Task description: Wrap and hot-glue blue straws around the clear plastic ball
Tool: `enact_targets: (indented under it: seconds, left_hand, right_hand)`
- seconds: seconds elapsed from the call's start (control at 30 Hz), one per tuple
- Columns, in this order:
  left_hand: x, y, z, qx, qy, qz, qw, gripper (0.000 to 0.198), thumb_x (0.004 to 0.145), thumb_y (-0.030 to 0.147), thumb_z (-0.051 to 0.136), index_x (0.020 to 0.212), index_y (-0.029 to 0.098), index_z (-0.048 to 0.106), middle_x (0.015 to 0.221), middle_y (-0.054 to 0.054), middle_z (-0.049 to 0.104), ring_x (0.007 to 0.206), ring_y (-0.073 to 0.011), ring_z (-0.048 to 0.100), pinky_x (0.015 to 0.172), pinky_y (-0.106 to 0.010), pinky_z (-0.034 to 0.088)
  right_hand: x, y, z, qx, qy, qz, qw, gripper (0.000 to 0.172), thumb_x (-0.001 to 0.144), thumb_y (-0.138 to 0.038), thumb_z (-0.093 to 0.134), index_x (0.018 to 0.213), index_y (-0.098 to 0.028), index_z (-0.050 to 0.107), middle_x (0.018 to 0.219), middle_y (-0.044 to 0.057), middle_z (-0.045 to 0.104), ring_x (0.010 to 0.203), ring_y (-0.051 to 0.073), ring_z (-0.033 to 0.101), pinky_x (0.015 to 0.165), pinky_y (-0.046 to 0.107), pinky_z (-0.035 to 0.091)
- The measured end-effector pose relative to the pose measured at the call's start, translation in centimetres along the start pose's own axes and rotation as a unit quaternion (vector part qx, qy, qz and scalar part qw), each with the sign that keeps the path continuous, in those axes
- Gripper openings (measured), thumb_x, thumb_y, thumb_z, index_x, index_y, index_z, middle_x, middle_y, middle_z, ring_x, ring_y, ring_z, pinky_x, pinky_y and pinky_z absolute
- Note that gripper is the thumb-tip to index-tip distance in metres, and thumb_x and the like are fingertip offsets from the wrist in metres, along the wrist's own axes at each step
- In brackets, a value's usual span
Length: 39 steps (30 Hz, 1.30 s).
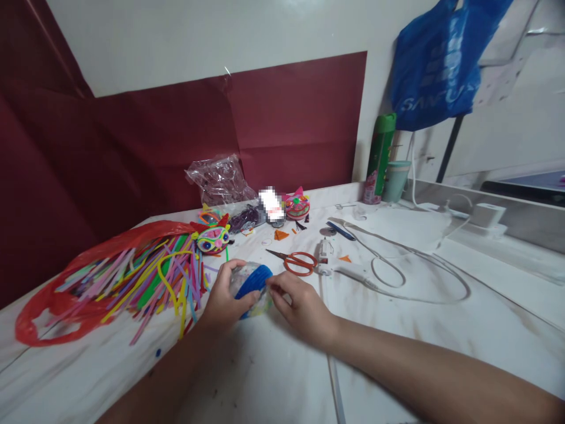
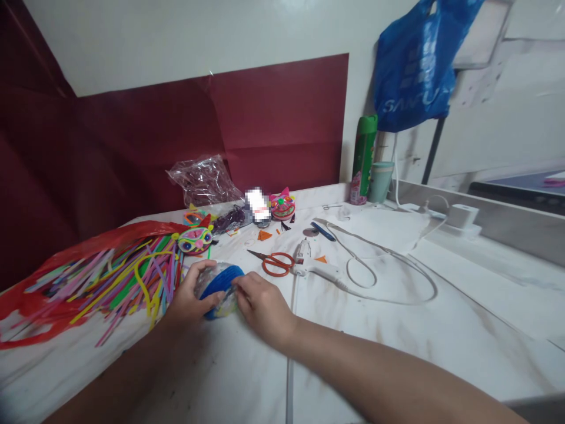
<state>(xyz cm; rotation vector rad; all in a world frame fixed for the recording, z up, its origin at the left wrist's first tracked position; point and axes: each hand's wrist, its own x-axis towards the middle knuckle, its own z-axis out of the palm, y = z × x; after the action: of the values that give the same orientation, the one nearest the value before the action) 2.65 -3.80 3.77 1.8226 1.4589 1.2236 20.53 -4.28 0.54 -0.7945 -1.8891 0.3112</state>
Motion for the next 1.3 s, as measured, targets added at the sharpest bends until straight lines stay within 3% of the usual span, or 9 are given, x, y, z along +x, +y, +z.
enact_targets:
  seconds: [0.27, 0.43, 0.63, 0.83, 1.07, 1.3]
  left_hand:
    - [0.0, 0.0, -0.1, 0.006, 0.004, 0.001, 1.000, 0.054, 0.058, 0.026, 0.068, 0.108, 0.020, 0.048, 0.103, -0.006, 0.054, 0.093, -0.0233, 0.055, 0.082, -0.037, 0.045]
    - [0.1, 0.0, -0.2, -0.012, 0.006, -0.021, 1.000, 0.054, 0.059, 0.026, 0.069, 0.108, 0.021, 0.050, 0.098, -0.004, 0.057, 0.088, -0.0217, 0.057, 0.079, -0.035, 0.046]
    - [0.2, -0.4, -0.3, -0.034, 0.001, -0.017, 0.999, 0.053, 0.062, 0.030, 0.068, 0.110, 0.021, 0.049, 0.099, -0.004, 0.057, 0.088, -0.0214, 0.058, 0.079, -0.035, 0.046]
    - [0.2, -1.0, -0.5, -0.093, -0.034, -0.009, 0.995, 0.045, 0.075, 0.042, 0.058, 0.114, 0.021, 0.047, 0.103, -0.006, 0.057, 0.089, -0.0218, 0.058, 0.078, -0.035, 0.047]
    - [0.5, -0.4, -0.6, 0.012, -0.012, 0.000, 1.000, 0.051, 0.063, 0.028, 0.066, 0.110, 0.021, 0.049, 0.107, -0.006, 0.055, 0.098, -0.0246, 0.055, 0.085, -0.037, 0.043]
    - [0.5, -0.2, -1.2, -0.068, -0.058, -0.030, 0.995, 0.050, 0.064, 0.028, 0.065, 0.110, 0.022, 0.044, 0.096, -0.002, 0.054, 0.087, -0.0196, 0.055, 0.075, -0.031, 0.044]
  right_hand:
    - [-0.3, 0.2, -0.3, -0.050, -0.039, -0.063, 0.996, 0.024, 0.089, -0.013, 0.042, 0.104, -0.017, 0.060, 0.094, 0.010, 0.063, 0.085, 0.018, 0.062, 0.073, 0.029, 0.053]
    - [-0.4, 0.1, -0.3, -0.146, -0.069, -0.123, 0.979, 0.031, 0.093, -0.014, 0.036, 0.117, -0.016, 0.056, 0.096, 0.013, 0.061, 0.082, 0.020, 0.060, 0.069, 0.030, 0.053]
    - [-0.2, -0.1, -0.3, -0.158, -0.069, -0.128, 0.977, 0.032, 0.092, -0.012, 0.038, 0.119, -0.015, 0.055, 0.092, 0.012, 0.058, 0.080, 0.021, 0.055, 0.068, 0.031, 0.050]
    - [-0.2, -0.1, -0.2, -0.191, -0.075, -0.125, 0.971, 0.031, 0.094, -0.014, 0.034, 0.115, -0.015, 0.057, 0.089, 0.011, 0.059, 0.078, 0.020, 0.053, 0.069, 0.030, 0.049]
    - [-0.2, -0.3, -0.1, -0.169, -0.080, -0.122, 0.975, 0.033, 0.092, -0.012, 0.036, 0.118, -0.011, 0.057, 0.091, 0.014, 0.060, 0.080, 0.023, 0.054, 0.068, 0.034, 0.048]
    - [-0.1, 0.2, 0.4, -0.003, -0.056, -0.063, 0.996, 0.039, 0.085, -0.005, 0.038, 0.119, -0.012, 0.055, 0.094, 0.013, 0.058, 0.086, 0.020, 0.058, 0.075, 0.033, 0.051]
